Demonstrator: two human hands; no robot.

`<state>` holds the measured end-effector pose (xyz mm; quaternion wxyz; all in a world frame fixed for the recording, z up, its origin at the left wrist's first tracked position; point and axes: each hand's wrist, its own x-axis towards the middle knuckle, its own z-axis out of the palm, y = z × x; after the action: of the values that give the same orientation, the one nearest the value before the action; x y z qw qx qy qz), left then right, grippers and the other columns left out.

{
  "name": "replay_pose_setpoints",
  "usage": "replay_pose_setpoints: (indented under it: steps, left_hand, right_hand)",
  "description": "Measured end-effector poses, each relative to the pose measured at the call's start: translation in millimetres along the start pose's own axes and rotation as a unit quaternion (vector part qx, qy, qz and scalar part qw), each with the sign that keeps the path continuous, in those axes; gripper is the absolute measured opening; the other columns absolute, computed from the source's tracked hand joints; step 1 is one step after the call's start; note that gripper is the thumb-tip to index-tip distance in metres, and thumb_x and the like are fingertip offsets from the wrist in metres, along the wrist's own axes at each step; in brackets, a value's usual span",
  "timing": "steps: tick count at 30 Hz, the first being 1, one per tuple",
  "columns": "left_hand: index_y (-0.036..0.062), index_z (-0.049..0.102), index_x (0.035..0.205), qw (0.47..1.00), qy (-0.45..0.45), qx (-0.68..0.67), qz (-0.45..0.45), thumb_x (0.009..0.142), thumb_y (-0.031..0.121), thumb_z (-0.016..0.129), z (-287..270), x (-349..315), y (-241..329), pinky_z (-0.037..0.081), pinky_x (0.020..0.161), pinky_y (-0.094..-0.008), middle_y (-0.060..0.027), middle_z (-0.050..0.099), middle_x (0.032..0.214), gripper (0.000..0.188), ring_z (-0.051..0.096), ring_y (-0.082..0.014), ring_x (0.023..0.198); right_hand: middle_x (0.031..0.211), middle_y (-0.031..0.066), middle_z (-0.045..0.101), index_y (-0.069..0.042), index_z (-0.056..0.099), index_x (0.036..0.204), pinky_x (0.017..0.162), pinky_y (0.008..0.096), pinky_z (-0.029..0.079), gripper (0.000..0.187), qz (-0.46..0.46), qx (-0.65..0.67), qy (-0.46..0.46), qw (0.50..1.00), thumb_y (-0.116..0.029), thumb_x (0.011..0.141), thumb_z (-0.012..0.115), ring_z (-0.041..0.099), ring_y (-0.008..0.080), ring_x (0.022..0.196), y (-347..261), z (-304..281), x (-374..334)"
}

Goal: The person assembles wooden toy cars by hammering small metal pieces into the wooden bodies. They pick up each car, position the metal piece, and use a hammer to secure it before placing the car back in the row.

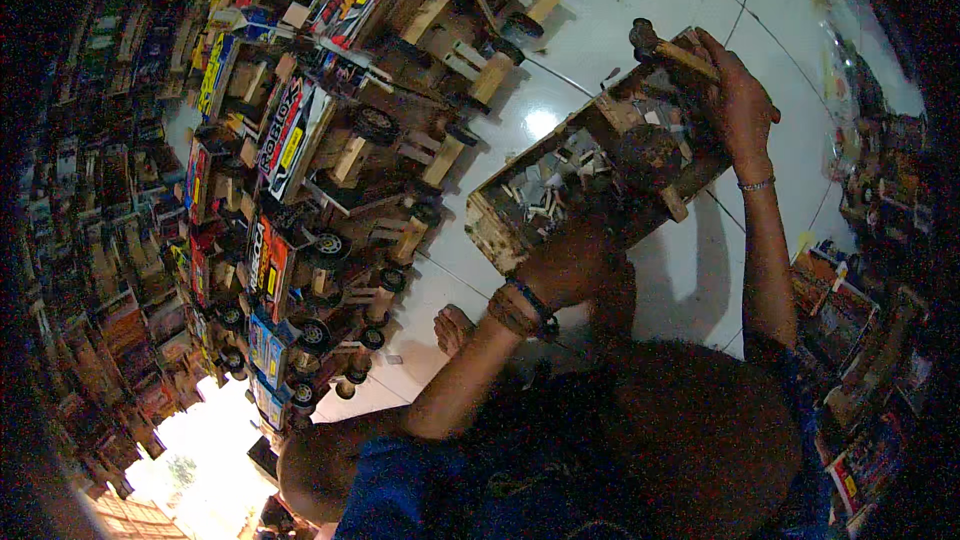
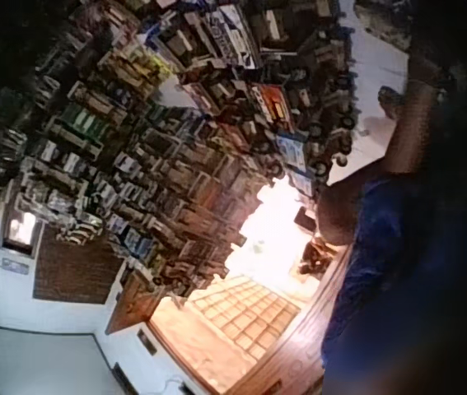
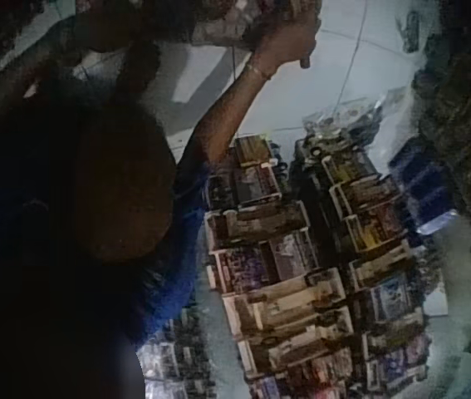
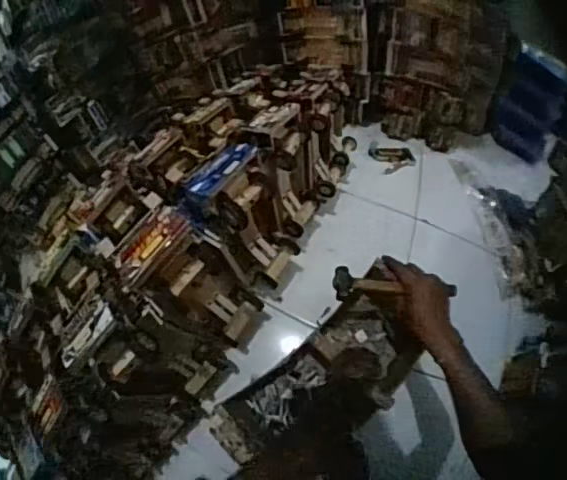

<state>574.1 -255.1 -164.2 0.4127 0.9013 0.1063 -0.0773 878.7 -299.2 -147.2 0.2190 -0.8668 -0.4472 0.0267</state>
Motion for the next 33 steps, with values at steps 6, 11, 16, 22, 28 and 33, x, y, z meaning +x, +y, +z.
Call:
replay_pose_setpoints:
  steps: [6,11,16,22,28,33]
  left_hand:
    - [-0.0014,0.063,0.117,0.98,0.09,-0.174,-0.038,0.09,0.017,0.057,-8.6,-8.3,54.1,0.048,0.099,-0.0512,-0.0256,0.061,0.119,0.034,0.061,-0.0449,0.103]
    - [0.0008,0.062,0.123,0.986,0.017,0.074,-0.147,0.092,0.03,0.059,-26.6,-20.0,48.0,0.047,0.098,-0.0508,-0.028,0.057,0.127,0.043,0.057,-0.0447,0.116]
    - [0.0026,0.06,0.13,0.923,0.08,0.279,-0.253,0.093,0.037,0.059,-20.7,-0.7,21.1,0.04,0.105,-0.0567,-0.0336,0.049,0.138,0.051,0.043,-0.0514,0.132]
    - [0.0012,0.059,0.129,0.967,0.016,0.215,-0.134,0.092,0.034,0.059,-4.6,7.5,-2.8,0.039,0.105,-0.0622,-0.0375,0.042,0.141,0.05,0.043,-0.0551,0.13]
    - [0.0013,0.066,0.112,0.989,-0.005,-0.001,-0.148,0.089,0.016,0.059,-0.2,1.6,-10.0,0.049,0.096,-0.0558,-0.0343,0.05,0.133,0.028,0.053,-0.0497,0.12]
    - [0.0036,0.069,0.097,0.955,0.236,0.094,-0.153,0.084,0.007,0.059,-7.0,16.8,-16.1,0.054,0.078,-0.0496,-0.0224,0.064,0.112,0.017,0.066,-0.0425,0.092]
  right_hand:
    - [0.122,0.0113,0.067,-0.023,0.05,0.146,0.089,0.0403,0.054,0.069,0.014,-0.031,-0.008,0.999,0.003,0.082,0.059,0.068,0.0304,0.107,2.9,1.1,0.6]
    - [0.123,0.0102,0.067,-0.023,0.051,0.145,0.088,0.0407,0.055,0.07,-0.014,-0.016,0.016,1.0,0.004,0.081,0.061,0.068,0.0304,0.105,2.5,2.0,-1.2]
    - [0.122,0.0096,0.067,-0.025,0.051,0.144,0.087,0.042,0.056,0.067,0.005,-0.035,0.008,0.999,0.001,0.083,0.062,0.068,0.0308,0.105,0.6,1.6,-2.5]
    - [0.123,0.0098,0.067,-0.025,0.051,0.144,0.087,0.0431,0.056,0.066,-0.01,-0.053,0.013,0.998,-0.003,0.084,0.064,0.068,0.0317,0.104,5.0,3.5,-1.2]
    - [0.125,0.0099,0.066,-0.025,0.05,0.144,0.089,0.0426,0.055,0.067,-0.01,-0.036,0.007,0.999,-0.001,0.083,0.064,0.067,0.0321,0.106,10.1,7.1,-1.6]
    - [0.115,0.0126,0.067,-0.03,0.046,0.147,0.083,0.0479,0.056,0.061,-0.019,-0.02,0.017,0.999,-0.011,0.09,0.059,0.069,0.0362,0.097,7.3,5.6,-1.4]
